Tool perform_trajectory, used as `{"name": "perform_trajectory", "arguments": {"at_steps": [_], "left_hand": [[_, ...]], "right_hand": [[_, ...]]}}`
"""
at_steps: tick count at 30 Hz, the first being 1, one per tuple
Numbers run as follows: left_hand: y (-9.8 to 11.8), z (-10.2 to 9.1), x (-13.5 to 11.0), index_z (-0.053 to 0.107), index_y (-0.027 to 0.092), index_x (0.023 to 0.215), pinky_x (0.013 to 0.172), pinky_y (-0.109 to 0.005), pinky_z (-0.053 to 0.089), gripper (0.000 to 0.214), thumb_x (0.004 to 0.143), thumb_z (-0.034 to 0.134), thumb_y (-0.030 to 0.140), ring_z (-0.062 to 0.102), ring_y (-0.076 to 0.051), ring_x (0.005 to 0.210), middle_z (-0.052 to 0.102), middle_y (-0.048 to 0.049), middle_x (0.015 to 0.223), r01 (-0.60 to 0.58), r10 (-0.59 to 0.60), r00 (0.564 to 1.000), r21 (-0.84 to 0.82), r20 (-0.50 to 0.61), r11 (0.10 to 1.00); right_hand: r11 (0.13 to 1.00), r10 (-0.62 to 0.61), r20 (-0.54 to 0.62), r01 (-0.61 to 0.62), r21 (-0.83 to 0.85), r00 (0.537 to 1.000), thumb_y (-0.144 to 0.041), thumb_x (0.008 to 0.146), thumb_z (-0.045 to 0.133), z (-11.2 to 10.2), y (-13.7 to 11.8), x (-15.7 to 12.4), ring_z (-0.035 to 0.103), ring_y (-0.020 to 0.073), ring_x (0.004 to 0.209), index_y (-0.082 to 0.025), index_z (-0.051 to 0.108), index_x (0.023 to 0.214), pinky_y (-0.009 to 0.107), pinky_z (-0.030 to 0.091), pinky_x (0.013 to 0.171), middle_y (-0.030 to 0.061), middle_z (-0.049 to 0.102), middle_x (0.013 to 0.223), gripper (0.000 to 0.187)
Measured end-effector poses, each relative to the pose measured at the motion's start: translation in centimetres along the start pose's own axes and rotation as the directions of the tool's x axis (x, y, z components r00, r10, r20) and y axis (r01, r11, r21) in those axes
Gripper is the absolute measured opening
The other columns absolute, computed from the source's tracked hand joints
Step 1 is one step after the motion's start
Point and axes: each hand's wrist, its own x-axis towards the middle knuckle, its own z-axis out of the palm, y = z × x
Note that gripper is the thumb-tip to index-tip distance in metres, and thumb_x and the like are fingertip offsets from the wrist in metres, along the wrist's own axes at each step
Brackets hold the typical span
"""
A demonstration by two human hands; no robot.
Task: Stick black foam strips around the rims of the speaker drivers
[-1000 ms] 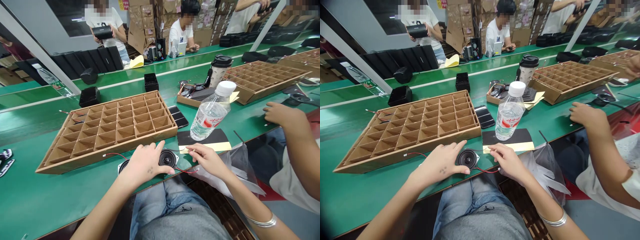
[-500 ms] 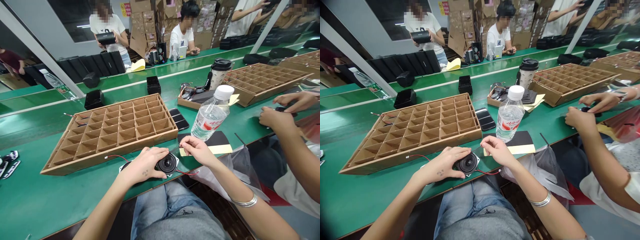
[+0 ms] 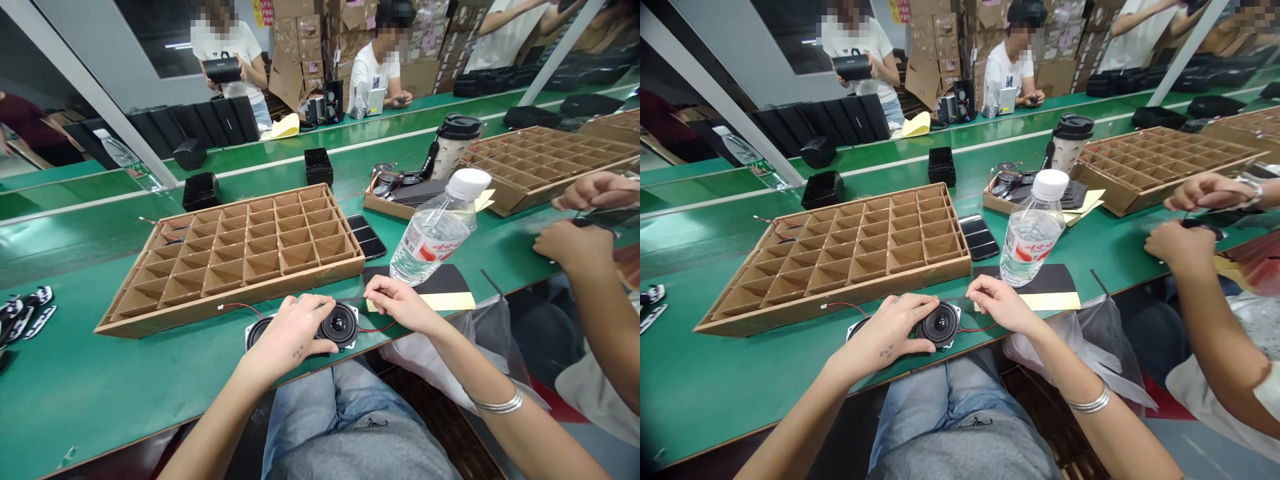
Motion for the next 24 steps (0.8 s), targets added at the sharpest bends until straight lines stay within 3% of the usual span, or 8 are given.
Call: {"name": "perform_trajectory", "arguments": {"at_steps": [9, 16, 24], "left_hand": [[-0.1, 0.0, 0.5, 0.043, 0.018, 0.124, 0.084, -0.036, 0.035, 0.062, 0.072, 0.060, 0.048, 0.048, -0.024, 0.105, 0.052, -0.0063, 0.120, -0.020, 0.018, 0.999, 0.051, 0.040, 0.999], [0.3, -0.6, 0.8, 0.042, 0.019, 0.126, 0.081, -0.035, 0.038, 0.065, 0.071, 0.060, 0.048, 0.050, -0.024, 0.099, 0.053, -0.0076, 0.115, -0.034, 0.023, 0.995, 0.123, 0.093, 0.992], [0.9, -0.3, 0.4, 0.042, 0.021, 0.127, 0.078, -0.035, 0.040, 0.065, 0.072, 0.059, 0.050, 0.054, -0.024, 0.092, 0.054, -0.0082, 0.107, -0.012, 0.002, 0.999, 0.193, 0.052, 0.981]], "right_hand": [[0.983, -0.069, 0.031, 0.073, -0.167, 0.997, -0.025, 0.086, 0.047, 0.1, 0.1, -0.8, 0.046, 0.0076, 0.056, -0.016, 0.056, 0.076, 0.020, 0.040, 0.051, 0.0002, 0.049, 0.075, 0.016], [0.947, -0.157, 0.012, 0.154, -0.282, 0.988, -0.022, 0.087, 0.047, 0.6, -0.3, -1.5, 0.050, 0.0123, 0.069, -0.017, 0.058, 0.076, 0.024, 0.040, 0.063, 0.0022, 0.053, 0.075, 0.016], [0.918, -0.217, -0.006, 0.202, -0.340, 0.976, -0.018, 0.087, 0.047, 1.4, -0.3, -1.6, 0.051, 0.0127, 0.072, -0.017, 0.058, 0.077, 0.024, 0.040, 0.066, 0.0022, 0.055, 0.075, 0.015]]}}
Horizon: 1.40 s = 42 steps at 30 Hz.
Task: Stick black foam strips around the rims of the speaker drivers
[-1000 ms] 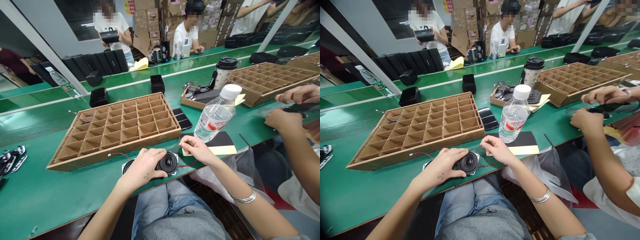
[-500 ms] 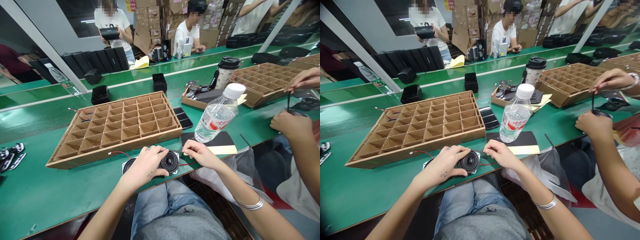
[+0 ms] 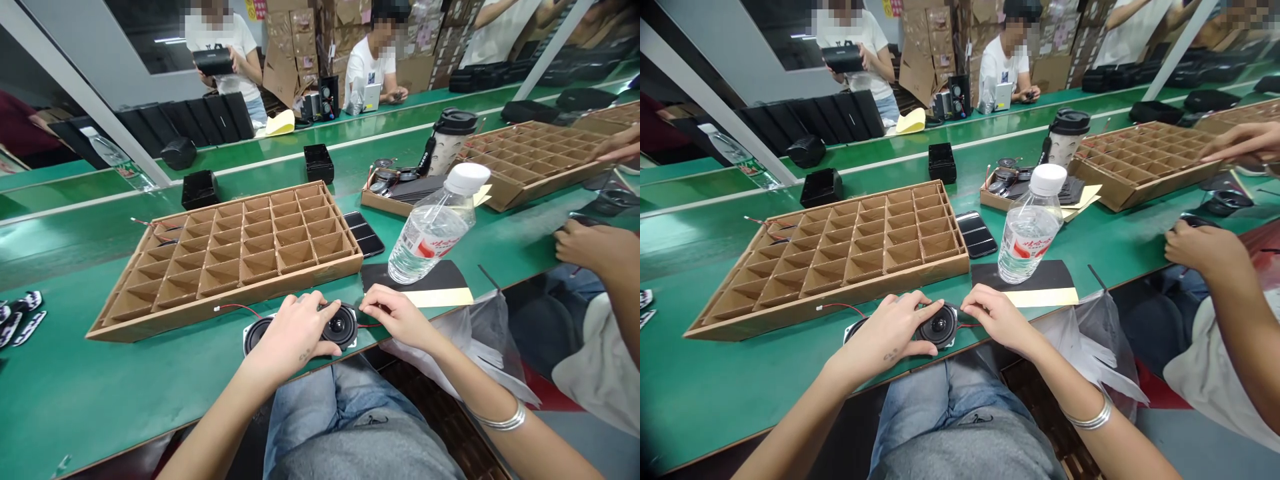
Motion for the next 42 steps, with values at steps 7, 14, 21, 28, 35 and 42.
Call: {"name": "perform_trajectory", "arguments": {"at_steps": [7, 14, 21, 28, 35, 42], "left_hand": [[1.0, 0.1, -0.2, 0.041, 0.020, 0.128, 0.077, -0.038, 0.041, 0.067, 0.072, 0.057, 0.054, 0.056, -0.025, 0.090, 0.055, -0.0101, 0.104, 0.065, -0.066, 0.998, 0.064, 0.007, 0.996], [1.8, 0.2, 0.0, 0.040, 0.023, 0.129, 0.078, -0.039, 0.041, 0.068, 0.072, 0.057, 0.055, 0.057, -0.025, 0.088, 0.056, -0.0107, 0.099, 0.116, -0.120, 0.993, 0.107, 0.024, 0.987], [2.2, 0.5, 0.0, 0.037, 0.028, 0.131, 0.076, -0.038, 0.040, 0.067, 0.073, 0.054, 0.057, 0.057, -0.025, 0.088, 0.055, -0.0115, 0.095, 0.135, -0.141, 0.990, 0.149, 0.027, 0.980], [2.7, 0.8, -0.2, 0.037, 0.030, 0.131, 0.074, -0.036, 0.037, 0.067, 0.073, 0.052, 0.059, 0.057, -0.023, 0.079, 0.055, -0.0099, 0.089, 0.165, -0.171, 0.985, 0.197, 0.016, 0.966], [3.1, 1.5, -0.6, 0.040, 0.030, 0.129, 0.070, -0.037, 0.036, 0.060, 0.076, 0.052, 0.056, 0.056, -0.024, 0.071, 0.054, -0.0095, 0.085, 0.183, -0.172, 0.983, 0.231, -0.066, 0.956], [3.1, 1.7, -0.6, 0.041, 0.030, 0.128, 0.069, -0.036, 0.037, 0.061, 0.075, 0.053, 0.056, 0.056, -0.022, 0.067, 0.054, -0.0088, 0.084, 0.188, -0.173, 0.981, 0.222, -0.083, 0.957]], "right_hand": [[0.999, -0.036, -0.004, 0.036, -0.029, 0.999, -0.017, 0.087, 0.047, 0.4, -0.2, -0.1, 0.051, 0.0125, 0.072, -0.017, 0.058, 0.077, 0.024, 0.041, 0.065, 0.0020, 0.055, 0.075, 0.014], [0.997, -0.056, -0.013, 0.056, -0.047, 0.998, -0.018, 0.088, 0.046, 0.8, -0.2, -0.1, 0.051, 0.0124, 0.071, -0.017, 0.057, 0.078, 0.024, 0.041, 0.064, 0.0015, 0.054, 0.074, 0.015], [0.996, -0.066, -0.018, 0.065, -0.054, 0.998, -0.019, 0.088, 0.047, 1.2, -0.3, 0.0, 0.052, 0.0126, 0.070, -0.018, 0.058, 0.079, 0.024, 0.042, 0.064, 0.0019, 0.055, 0.074, 0.014], [0.996, -0.063, -0.021, 0.061, -0.059, 0.998, -0.020, 0.088, 0.046, 1.4, -0.4, -0.1, 0.052, 0.0129, 0.071, -0.017, 0.058, 0.079, 0.025, 0.043, 0.065, 0.0025, 0.056, 0.075, 0.015], [0.995, -0.069, -0.018, 0.068, -0.067, 0.997, -0.018, 0.088, 0.046, 1.7, -0.5, 0.0, 0.054, 0.0130, 0.072, -0.017, 0.059, 0.081, 0.025, 0.044, 0.066, 0.0027, 0.058, 0.075, 0.014], [0.916, -0.198, 0.055, 0.205, -0.346, 0.979, -0.015, 0.089, 0.040, 1.7, -0.8, -1.2, 0.051, 0.0159, 0.069, -0.015, 0.059, 0.093, 0.029, 0.040, 0.062, 0.0056, 0.061, 0.077, 0.020]]}}
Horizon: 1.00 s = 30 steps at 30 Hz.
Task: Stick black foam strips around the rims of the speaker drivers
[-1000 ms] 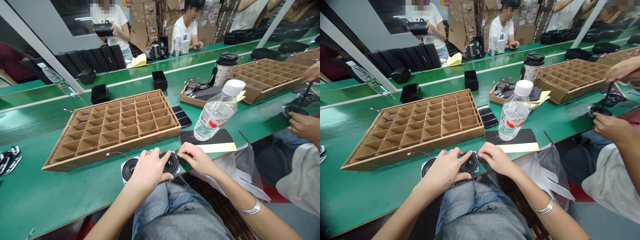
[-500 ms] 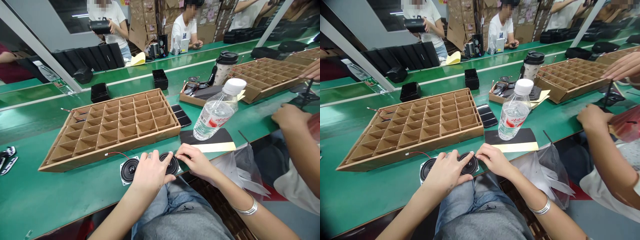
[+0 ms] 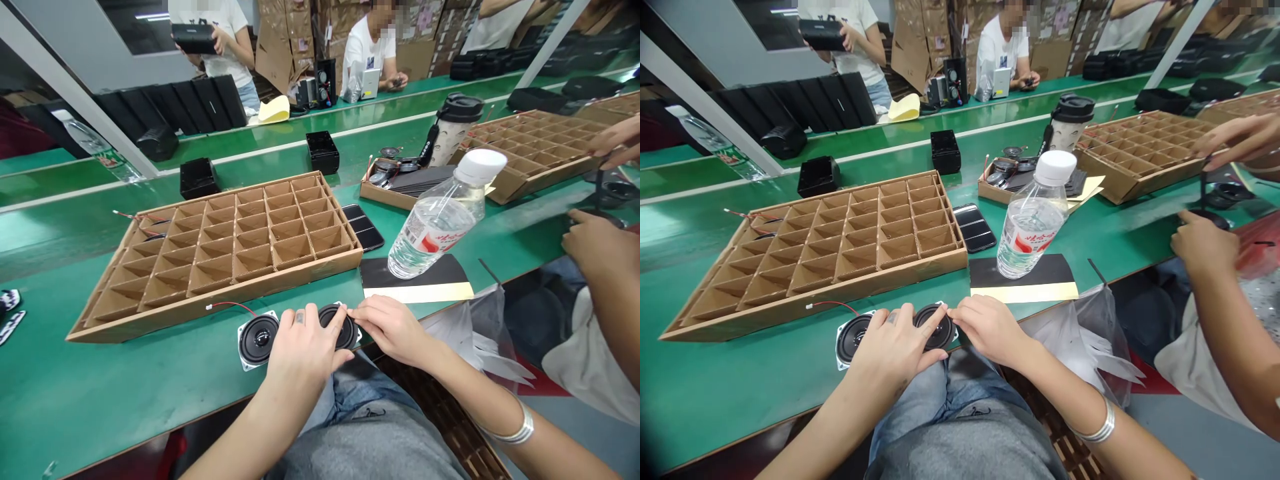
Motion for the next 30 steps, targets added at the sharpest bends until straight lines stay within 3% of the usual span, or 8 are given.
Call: {"name": "perform_trajectory", "arguments": {"at_steps": [4, 6, 9, 11, 13, 15, 23, 30], "left_hand": [[0.0, -0.2, 0.1, 0.039, 0.030, 0.130, 0.071, -0.037, 0.037, 0.063, 0.074, 0.054, 0.056, 0.057, -0.022, 0.069, 0.054, -0.0089, 0.085, 0.000, -0.001, 0.999, 0.011, 0.037, 1.000], [0.1, -0.2, 0.2, 0.039, 0.031, 0.130, 0.071, -0.037, 0.038, 0.062, 0.075, 0.053, 0.056, 0.057, -0.023, 0.071, 0.054, -0.0092, 0.085, -0.005, 0.005, 0.999, 0.012, 0.042, 1.000], [0.0, -0.1, 0.2, 0.039, 0.032, 0.130, 0.069, -0.037, 0.039, 0.060, 0.076, 0.052, 0.055, 0.057, -0.025, 0.075, 0.055, -0.0100, 0.087, -0.017, 0.017, 0.999, 0.007, 0.030, 1.000], [-0.3, -0.1, 0.2, 0.038, 0.035, 0.130, 0.067, -0.037, 0.040, 0.058, 0.077, 0.052, 0.054, 0.057, -0.025, 0.076, 0.055, -0.0099, 0.090, -0.030, 0.030, 0.999, 0.003, 0.035, 1.000], [-0.8, -0.1, 0.1, 0.037, 0.036, 0.130, 0.068, -0.038, 0.040, 0.058, 0.077, 0.052, 0.053, 0.057, -0.025, 0.078, 0.055, -0.0097, 0.094, -0.056, 0.056, 0.997, -0.002, 0.049, 0.998], [-1.5, -0.3, 0.0, 0.036, 0.034, 0.131, 0.073, -0.040, 0.041, 0.060, 0.077, 0.054, 0.052, 0.058, -0.025, 0.082, 0.055, -0.0094, 0.097, -0.086, 0.087, 0.994, -0.016, 0.060, 0.996], [-4.7, -0.9, 0.4, 0.037, 0.026, 0.130, 0.081, -0.038, 0.039, 0.062, 0.076, 0.060, 0.043, 0.056, -0.024, 0.091, 0.057, -0.0083, 0.106, -0.094, 0.094, 0.995, -0.004, -0.036, 0.996], [-6.3, 0.9, -0.8, 0.011, 0.024, 0.140, 0.078, -0.034, 0.043, 0.084, 0.074, 0.045, 0.062, 0.056, -0.022, 0.092, 0.046, -0.0104, 0.127, -0.021, 0.007, 0.995, -0.151, -0.097, 0.988]], "right_hand": [[0.976, -0.077, 0.008, 0.077, -0.205, 0.997, -0.007, 0.085, 0.034, 0.1, -0.7, -1.1, 0.050, 0.0182, 0.070, -0.011, 0.057, 0.107, 0.031, 0.039, 0.059, 0.0079, 0.062, 0.079, 0.032], [0.985, -0.043, 0.007, 0.044, -0.169, 0.999, -0.005, 0.083, 0.034, -0.4, -0.7, -1.0, 0.051, 0.0187, 0.072, -0.011, 0.058, 0.107, 0.032, 0.041, 0.060, 0.0081, 0.062, 0.079, 0.035], [0.998, 0.044, 0.055, -0.047, 0.040, 0.998, -0.004, 0.081, 0.037, -2.0, 0.0, -0.2, 0.054, 0.0163, 0.076, -0.016, 0.062, 0.099, 0.030, 0.046, 0.067, 0.0055, 0.062, 0.082, 0.033], [0.987, 0.122, -0.004, -0.121, 0.107, 0.992, -0.007, 0.083, 0.040, -3.1, 1.1, 0.3, 0.057, 0.0150, 0.079, -0.019, 0.063, 0.094, 0.028, 0.047, 0.071, 0.0041, 0.062, 0.085, 0.029], [0.982, 0.187, -0.128, -0.183, 0.040, 0.974, -0.010, 0.085, 0.041, -3.5, 2.3, 0.6, 0.058, 0.0159, 0.082, -0.019, 0.062, 0.097, 0.030, 0.048, 0.072, 0.0054, 0.062, 0.088, 0.026], [0.976, 0.196, -0.185, -0.209, -0.054, 0.963, -0.011, 0.086, 0.039, -3.1, 3.4, 0.5, 0.058, 0.0178, 0.083, -0.017, 0.060, 0.103, 0.032, 0.049, 0.073, 0.0075, 0.062, 0.090, 0.027], [0.970, 0.180, -0.121, -0.197, -0.144, 0.976, -0.014, 0.084, 0.048, -0.5, 4.1, 1.2, 0.058, 0.0187, 0.074, -0.016, 0.064, 0.092, 0.033, 0.051, 0.067, 0.0064, 0.059, 0.079, 0.019], [0.949, 0.205, -0.102, -0.223, -0.221, 0.974, -0.022, 0.087, 0.046, -0.3, 4.6, 1.6, 0.059, 0.0196, 0.069, -0.014, 0.065, 0.088, 0.034, 0.051, 0.064, 0.0079, 0.057, 0.078, 0.020]]}}
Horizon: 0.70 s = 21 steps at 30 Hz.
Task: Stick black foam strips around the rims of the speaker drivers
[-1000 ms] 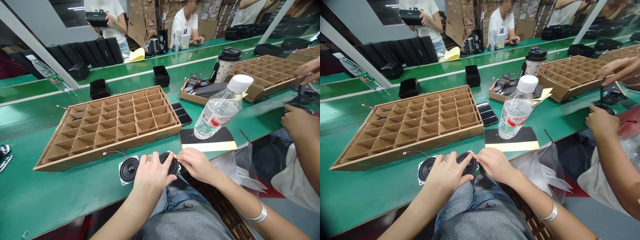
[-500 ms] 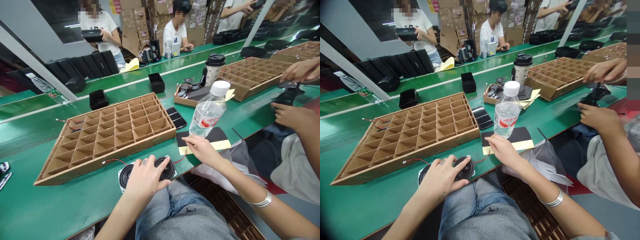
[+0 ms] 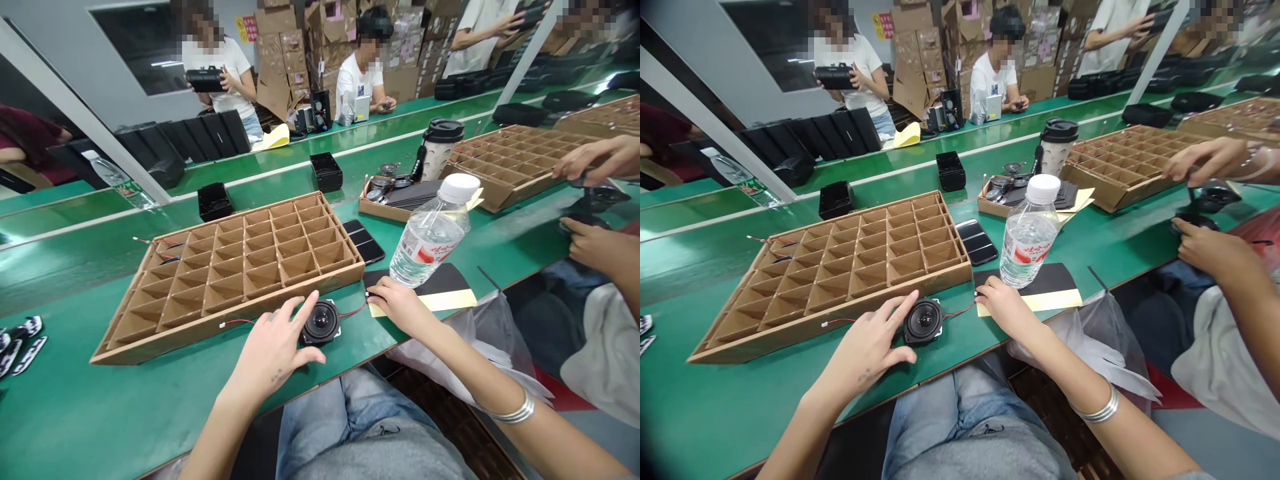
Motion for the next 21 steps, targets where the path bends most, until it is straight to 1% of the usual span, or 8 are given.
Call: {"name": "perform_trajectory", "arguments": {"at_steps": [2, 4, 6, 7, 9, 12, 16, 21], "left_hand": [[-0.7, 0.9, -1.5, 0.006, 0.024, 0.140, 0.080, -0.034, 0.043, 0.082, 0.077, 0.042, 0.061, 0.055, -0.023, 0.098, 0.048, -0.0097, 0.125, 0.010, -0.016, 0.995, -0.057, -0.101, 0.998], [-1.6, 1.8, -3.2, 0.007, 0.025, 0.140, 0.085, -0.037, 0.041, 0.080, 0.078, 0.043, 0.059, 0.049, -0.026, 0.107, 0.049, -0.0108, 0.124, 0.032, -0.046, 0.972, -0.067, -0.231, 0.997], [-2.4, 2.8, -4.8, 0.010, 0.024, 0.140, 0.089, -0.040, 0.038, 0.077, 0.080, 0.044, 0.056, 0.046, -0.028, 0.111, 0.049, -0.0125, 0.123, 0.065, -0.078, 0.946, -0.053, -0.315, 0.996], [-2.7, 3.3, -5.5, 0.012, 0.024, 0.140, 0.090, -0.040, 0.038, 0.074, 0.081, 0.044, 0.054, 0.046, -0.028, 0.111, 0.049, -0.0130, 0.123, 0.083, -0.097, 0.939, -0.056, -0.331, 0.995], [-3.1, 4.2, -6.6, 0.015, 0.025, 0.139, 0.089, -0.040, 0.038, 0.065, 0.084, 0.042, 0.048, 0.047, -0.027, 0.111, 0.049, -0.0128, 0.124, 0.117, -0.141, 0.936, -0.091, -0.323, 0.989], [-3.2, 5.4, -7.1, 0.019, 0.030, 0.137, 0.090, -0.042, 0.038, 0.055, 0.087, 0.039, 0.041, 0.046, -0.026, 0.113, 0.045, -0.0112, 0.128, 0.140, -0.192, 0.929, -0.179, -0.315, 0.974], [-3.3, 6.7, -7.0, 0.017, 0.033, 0.137, 0.091, -0.043, 0.038, 0.054, 0.088, 0.034, 0.045, 0.044, -0.026, 0.115, 0.043, -0.0098, 0.128, 0.077, -0.171, 0.921, -0.268, -0.349, 0.960], [-3.2, 7.0, -6.9, 0.018, 0.033, 0.136, 0.095, -0.044, 0.036, 0.053, 0.087, 0.028, 0.052, 0.041, -0.025, 0.117, 0.040, -0.0091, 0.130, 0.062, -0.205, 0.900, -0.352, -0.385, 0.934]], "right_hand": [[1.000, -0.012, 0.016, 0.012, -0.014, 1.000, -0.022, 0.088, 0.043, -0.1, 0.1, -0.1, 0.058, 0.0191, 0.070, -0.015, 0.065, 0.088, 0.034, 0.051, 0.065, 0.0077, 0.056, 0.078, 0.023], [1.000, -0.021, 0.038, 0.022, -0.020, 0.999, -0.022, 0.088, 0.042, -0.3, 0.1, 0.0, 0.058, 0.0188, 0.070, -0.015, 0.065, 0.090, 0.033, 0.051, 0.065, 0.0078, 0.055, 0.078, 0.024], [0.999, -0.034, 0.077, 0.035, -0.012, 0.996, -0.020, 0.087, 0.044, -0.7, 0.0, 0.2, 0.058, 0.0182, 0.070, -0.015, 0.065, 0.092, 0.032, 0.051, 0.064, 0.0071, 0.055, 0.079, 0.022], [0.999, -0.043, 0.103, 0.044, -0.004, 0.994, -0.020, 0.086, 0.046, -1.0, 0.0, 0.3, 0.058, 0.0175, 0.070, -0.016, 0.065, 0.093, 0.031, 0.051, 0.064, 0.0062, 0.055, 0.078, 0.020], [0.998, -0.064, 0.159, 0.062, 0.019, 0.985, -0.018, 0.083, 0.052, -1.4, 0.0, 0.7, 0.059, 0.0157, 0.070, -0.018, 0.065, 0.095, 0.028, 0.051, 0.064, 0.0039, 0.055, 0.077, 0.018], [0.998, -0.066, 0.202, 0.062, 0.027, 0.977, -0.017, 0.081, 0.056, -1.7, 0.0, 1.2, 0.059, 0.0143, 0.072, -0.019, 0.065, 0.095, 0.026, 0.050, 0.065, 0.0026, 0.055, 0.079, 0.017], [0.999, -0.038, 0.203, 0.044, -0.026, 0.978, -0.017, 0.082, 0.054, -1.3, -0.1, 1.4, 0.059, 0.0173, 0.076, -0.016, 0.063, 0.095, 0.029, 0.050, 0.067, 0.0051, 0.055, 0.083, 0.016], [0.994, -0.056, 0.214, 0.074, -0.079, 0.975, -0.015, 0.085, 0.045, -0.7, -0.2, 1.2, 0.057, 0.0181, 0.069, -0.014, 0.063, 0.094, 0.032, 0.050, 0.064, 0.0068, 0.053, 0.081, 0.021]]}}
